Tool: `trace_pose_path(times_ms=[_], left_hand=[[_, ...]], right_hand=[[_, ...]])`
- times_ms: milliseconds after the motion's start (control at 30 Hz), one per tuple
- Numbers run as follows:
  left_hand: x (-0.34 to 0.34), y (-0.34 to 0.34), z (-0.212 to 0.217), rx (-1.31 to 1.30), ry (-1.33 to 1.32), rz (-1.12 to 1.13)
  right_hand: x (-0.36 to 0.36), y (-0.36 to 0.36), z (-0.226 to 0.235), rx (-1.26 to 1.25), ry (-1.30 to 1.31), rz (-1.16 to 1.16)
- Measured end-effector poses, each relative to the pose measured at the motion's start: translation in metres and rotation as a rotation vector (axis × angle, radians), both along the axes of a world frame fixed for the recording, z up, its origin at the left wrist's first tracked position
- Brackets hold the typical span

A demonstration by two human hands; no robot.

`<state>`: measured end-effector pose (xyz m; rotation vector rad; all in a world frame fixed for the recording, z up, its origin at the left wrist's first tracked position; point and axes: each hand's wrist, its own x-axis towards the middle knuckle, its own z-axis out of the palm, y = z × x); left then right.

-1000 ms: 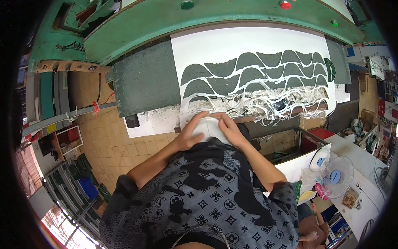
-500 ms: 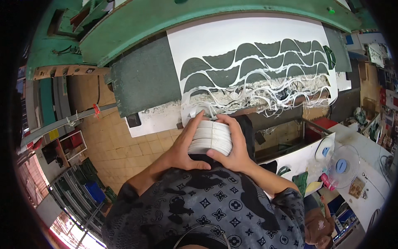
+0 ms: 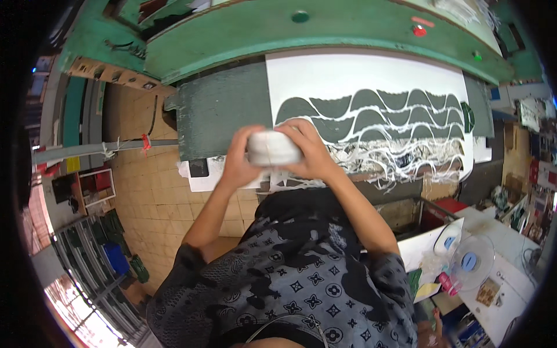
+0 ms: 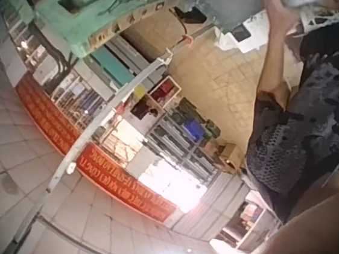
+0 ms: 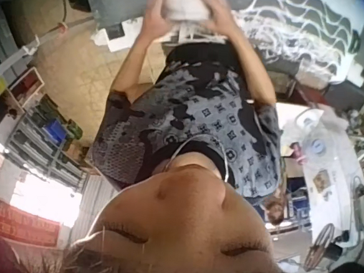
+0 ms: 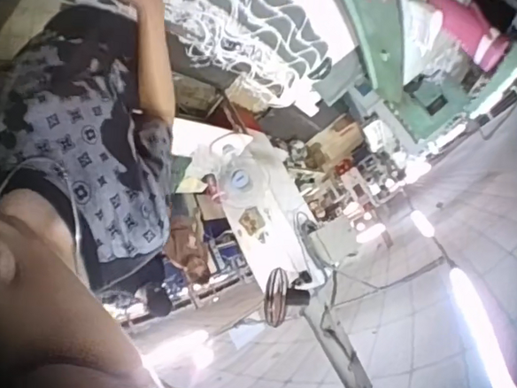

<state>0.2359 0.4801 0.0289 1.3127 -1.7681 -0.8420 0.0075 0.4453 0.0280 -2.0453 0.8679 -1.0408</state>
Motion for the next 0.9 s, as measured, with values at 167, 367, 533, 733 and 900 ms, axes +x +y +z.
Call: trace_pose_path(times_ms=[167, 367, 533, 733, 900], left_hand=[[0.086, -0.045, -0.081, 0.089, -0.054, 0.166], [0.097, -0.037, -0.150, -0.018, -0.069, 0.171], [0.108, -0.034, -0.147, 0.023, -0.078, 0.097], [0.116, -0.057, -0.131, 0.023, -0.098, 0.035], [0.107, -0.055, -0.128, -0.022, 0.030, 0.044]], right_hand=[[0.099, -0.067, -0.105, 0.052, -0.097, 0.040], [0.142, -0.065, -0.141, -0.145, 0.100, -0.028], [0.135, -0.073, -0.137, 0.019, 0.175, 0.177], [0.141, -0.090, -0.140, -0.005, 0.161, 0.212], [0.144, -0.078, -0.141, -0.027, 0.155, 0.201]])
